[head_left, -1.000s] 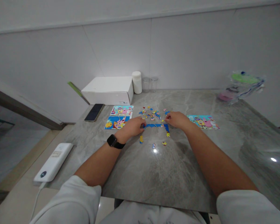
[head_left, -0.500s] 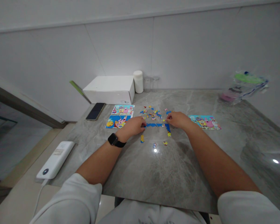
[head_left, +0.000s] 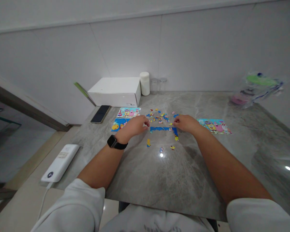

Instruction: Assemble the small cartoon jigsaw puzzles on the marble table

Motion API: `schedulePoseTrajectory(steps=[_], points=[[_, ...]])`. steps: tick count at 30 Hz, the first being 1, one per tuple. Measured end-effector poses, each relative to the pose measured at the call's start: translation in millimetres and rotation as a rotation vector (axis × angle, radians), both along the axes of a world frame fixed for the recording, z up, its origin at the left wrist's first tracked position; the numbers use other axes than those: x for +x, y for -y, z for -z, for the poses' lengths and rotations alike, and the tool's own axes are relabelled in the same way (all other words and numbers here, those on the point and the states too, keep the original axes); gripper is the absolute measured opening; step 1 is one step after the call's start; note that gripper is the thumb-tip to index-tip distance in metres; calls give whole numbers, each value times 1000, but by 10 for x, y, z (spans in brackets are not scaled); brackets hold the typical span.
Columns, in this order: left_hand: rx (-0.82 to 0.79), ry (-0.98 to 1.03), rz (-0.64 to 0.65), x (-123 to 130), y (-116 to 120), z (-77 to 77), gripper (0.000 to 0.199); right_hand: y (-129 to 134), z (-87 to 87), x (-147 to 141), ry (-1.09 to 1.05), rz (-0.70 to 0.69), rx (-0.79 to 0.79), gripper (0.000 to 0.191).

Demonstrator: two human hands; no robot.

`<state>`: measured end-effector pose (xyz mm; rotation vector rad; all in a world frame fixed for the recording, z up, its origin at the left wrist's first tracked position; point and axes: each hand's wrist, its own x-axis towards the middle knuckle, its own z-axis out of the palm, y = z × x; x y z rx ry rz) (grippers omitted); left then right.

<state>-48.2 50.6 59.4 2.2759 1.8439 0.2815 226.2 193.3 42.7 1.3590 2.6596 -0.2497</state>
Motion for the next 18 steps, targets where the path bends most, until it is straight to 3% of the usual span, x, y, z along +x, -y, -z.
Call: schedulePoseTrajectory(steps=[4,8,18], points=[[-185,-10,9,23,85,-75,11,1,7,3,1,-3,-3,35],[-329,5,67,133,154,-29,21,11,16,6,1,-5,-7,33],[-275,-10,110,273,160,41,18,13,-12,7,12,3,-17,32]])
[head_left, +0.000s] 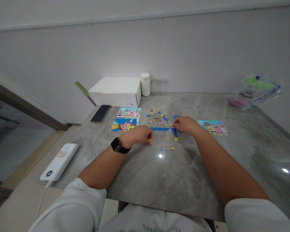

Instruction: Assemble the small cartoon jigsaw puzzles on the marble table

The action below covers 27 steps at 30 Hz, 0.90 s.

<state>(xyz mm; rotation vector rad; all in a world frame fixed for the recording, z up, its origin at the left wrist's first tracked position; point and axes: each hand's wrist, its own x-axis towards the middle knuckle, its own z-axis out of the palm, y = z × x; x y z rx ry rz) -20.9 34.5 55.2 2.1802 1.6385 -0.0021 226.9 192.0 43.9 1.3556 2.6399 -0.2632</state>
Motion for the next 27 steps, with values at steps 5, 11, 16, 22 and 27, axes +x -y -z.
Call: schedulePoseTrajectory(steps=[5,11,16,22,27], points=[[17,22,6,-20,-17,35,15,-27,-24,41,-22,13,21,34],[75,40,-63,-132,-69,-44,13,-64,-67,85,-40,46,36,33],[273,-40,-207,-233,-117,-176,12,-93,-76,103,-66,79,44,32],[521,-26,-337,-288,-214,-16,20,-98,-61,105,-125,125,49,27],[550,-4,-349,-385,-264,129,21,-97,48,92,-194,184,204,29]])
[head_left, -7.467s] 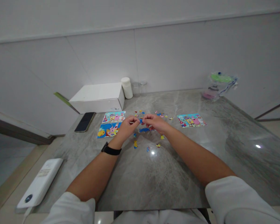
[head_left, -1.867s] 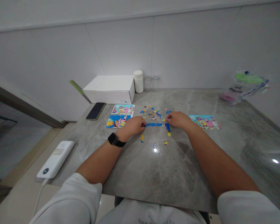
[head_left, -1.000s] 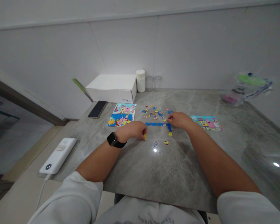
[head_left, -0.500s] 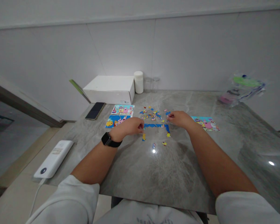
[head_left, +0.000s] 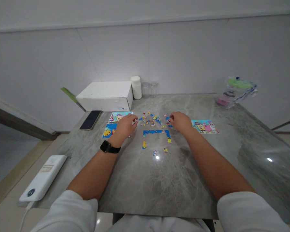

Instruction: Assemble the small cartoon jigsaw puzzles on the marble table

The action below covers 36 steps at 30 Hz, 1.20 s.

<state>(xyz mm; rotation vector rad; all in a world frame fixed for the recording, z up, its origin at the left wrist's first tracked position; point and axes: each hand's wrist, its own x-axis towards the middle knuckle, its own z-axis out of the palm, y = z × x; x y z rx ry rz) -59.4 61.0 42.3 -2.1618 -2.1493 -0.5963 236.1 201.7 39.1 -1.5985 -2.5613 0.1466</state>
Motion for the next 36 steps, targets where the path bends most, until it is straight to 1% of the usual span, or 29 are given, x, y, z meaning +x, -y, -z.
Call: schedulePoseTrajectory(steps=[4,7,10,13,16,18,20,24,26,27,30,32,36], points=[[61,55,-4,-51,-34,-43,21,-28,110,27,-129,34,126,34],[71,75,7,-46,-118,-95,21,-56,186,40,-203,3,192,38],[43,52,65,31,-268,-110,22,-45,247,-9,-212,-126,205,37],[2,13,109,178,-462,-89,22,17,290,-111,-189,-273,166,37],[-56,-54,109,338,-670,-52,23,82,323,-205,-138,-345,134,40],[-91,-92,89,425,-800,-26,25,97,340,-232,-107,-351,124,40],[-138,-122,67,490,-913,-3,27,82,352,-225,-93,-321,123,39],[-233,-147,47,579,-1071,29,28,10,359,-146,-105,-187,148,35],[-254,-150,49,609,-1124,44,27,-18,366,-119,-130,-157,158,36],[-261,-152,52,618,-1146,53,27,-26,372,-116,-143,-173,158,38],[-292,-154,60,623,-1207,82,25,-24,400,-147,-151,-305,127,43],[-318,-150,66,609,-1242,99,24,-16,419,-179,-139,-363,104,43],[-357,-120,73,561,-1292,122,21,-14,433,-204,-148,-318,117,38]])
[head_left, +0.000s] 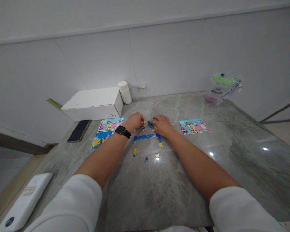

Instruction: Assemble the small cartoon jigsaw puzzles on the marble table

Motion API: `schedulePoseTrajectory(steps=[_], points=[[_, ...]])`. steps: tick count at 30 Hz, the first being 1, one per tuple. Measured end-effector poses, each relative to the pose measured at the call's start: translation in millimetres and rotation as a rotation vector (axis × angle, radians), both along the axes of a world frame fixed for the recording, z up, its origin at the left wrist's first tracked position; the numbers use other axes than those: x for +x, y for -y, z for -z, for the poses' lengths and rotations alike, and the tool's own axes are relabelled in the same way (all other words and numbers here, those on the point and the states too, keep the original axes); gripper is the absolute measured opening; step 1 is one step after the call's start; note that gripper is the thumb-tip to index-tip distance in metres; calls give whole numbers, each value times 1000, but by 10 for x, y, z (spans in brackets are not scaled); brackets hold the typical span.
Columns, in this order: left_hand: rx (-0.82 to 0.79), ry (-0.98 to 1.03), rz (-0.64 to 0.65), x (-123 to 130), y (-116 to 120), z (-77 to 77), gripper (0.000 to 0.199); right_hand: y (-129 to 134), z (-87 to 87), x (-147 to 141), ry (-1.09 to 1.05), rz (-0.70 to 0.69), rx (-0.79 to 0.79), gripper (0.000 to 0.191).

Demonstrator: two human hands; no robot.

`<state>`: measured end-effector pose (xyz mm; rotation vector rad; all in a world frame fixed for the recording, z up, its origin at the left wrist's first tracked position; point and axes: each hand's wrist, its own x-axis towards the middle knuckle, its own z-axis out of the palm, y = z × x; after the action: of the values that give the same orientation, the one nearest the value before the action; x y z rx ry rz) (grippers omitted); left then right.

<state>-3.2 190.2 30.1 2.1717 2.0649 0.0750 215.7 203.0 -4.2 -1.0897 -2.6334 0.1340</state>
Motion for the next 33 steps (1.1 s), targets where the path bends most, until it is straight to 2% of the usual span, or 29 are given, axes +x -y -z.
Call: schedulePoseTrajectory(steps=[7,10,12,14,17,21,25,28,30,33], points=[[15,148,-52,-85,25,-6,11,-16,15,3,-57,25,16,35],[55,234,-93,-103,113,-34,17,-10,6,-18,-163,36,3,37],[90,412,-141,-85,217,-63,24,17,-44,-40,-309,19,-10,42],[102,744,-202,-33,358,-108,30,69,-145,-70,-501,-29,-54,44],[83,1201,-228,102,601,-215,41,187,-368,-127,-759,-106,-195,30],[110,1409,-222,302,881,-376,49,348,-640,-188,-904,-132,-401,22],[146,1382,-239,446,1074,-443,46,470,-761,-130,-945,-170,-548,27],[192,1240,-192,506,1229,-425,35,552,-760,57,-923,-141,-579,28],[253,1064,-109,524,1363,-386,27,609,-717,241,-887,-88,-545,27],[273,738,107,537,1594,-287,13,699,-578,529,-800,-8,-489,26]])
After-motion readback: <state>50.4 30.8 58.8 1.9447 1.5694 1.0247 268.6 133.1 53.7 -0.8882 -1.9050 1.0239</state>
